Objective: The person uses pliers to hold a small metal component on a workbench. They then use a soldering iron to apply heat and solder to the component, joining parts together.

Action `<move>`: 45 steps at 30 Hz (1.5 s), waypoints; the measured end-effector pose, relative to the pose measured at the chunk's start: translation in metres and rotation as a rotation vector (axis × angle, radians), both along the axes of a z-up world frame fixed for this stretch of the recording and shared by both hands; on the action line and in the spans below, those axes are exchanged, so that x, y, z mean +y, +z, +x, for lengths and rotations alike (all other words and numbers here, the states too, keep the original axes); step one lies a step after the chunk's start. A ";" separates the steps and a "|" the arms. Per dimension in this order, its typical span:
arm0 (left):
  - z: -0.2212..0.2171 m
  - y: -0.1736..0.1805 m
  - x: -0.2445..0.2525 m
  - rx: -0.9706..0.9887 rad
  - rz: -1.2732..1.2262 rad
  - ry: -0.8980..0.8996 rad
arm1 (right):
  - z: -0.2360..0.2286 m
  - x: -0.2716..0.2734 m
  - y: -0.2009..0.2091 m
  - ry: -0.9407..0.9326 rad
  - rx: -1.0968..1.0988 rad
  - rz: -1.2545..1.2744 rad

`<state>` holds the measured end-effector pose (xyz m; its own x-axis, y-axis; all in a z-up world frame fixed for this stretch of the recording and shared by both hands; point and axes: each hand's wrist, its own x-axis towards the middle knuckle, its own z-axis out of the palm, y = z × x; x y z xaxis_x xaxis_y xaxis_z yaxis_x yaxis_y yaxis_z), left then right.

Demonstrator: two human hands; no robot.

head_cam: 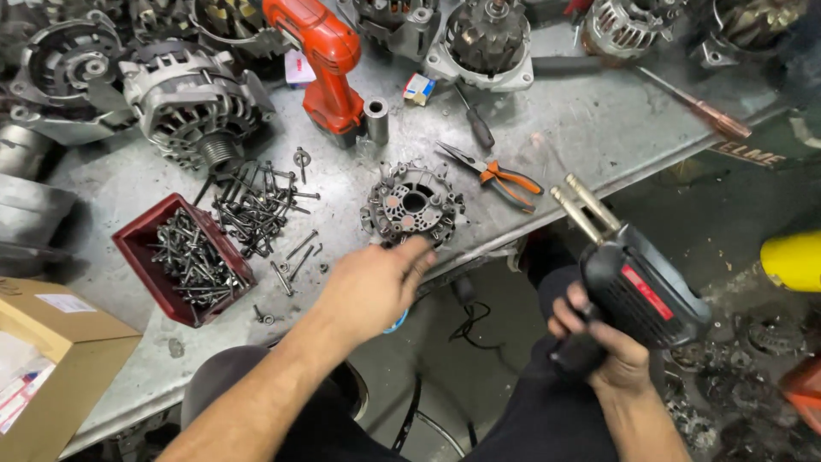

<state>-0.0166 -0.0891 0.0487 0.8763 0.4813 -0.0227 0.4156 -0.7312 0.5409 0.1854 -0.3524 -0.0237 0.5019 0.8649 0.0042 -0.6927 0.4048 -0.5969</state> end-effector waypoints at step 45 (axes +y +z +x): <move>-0.010 0.025 0.016 -0.439 -0.649 0.464 | 0.003 -0.008 0.013 0.118 0.014 0.137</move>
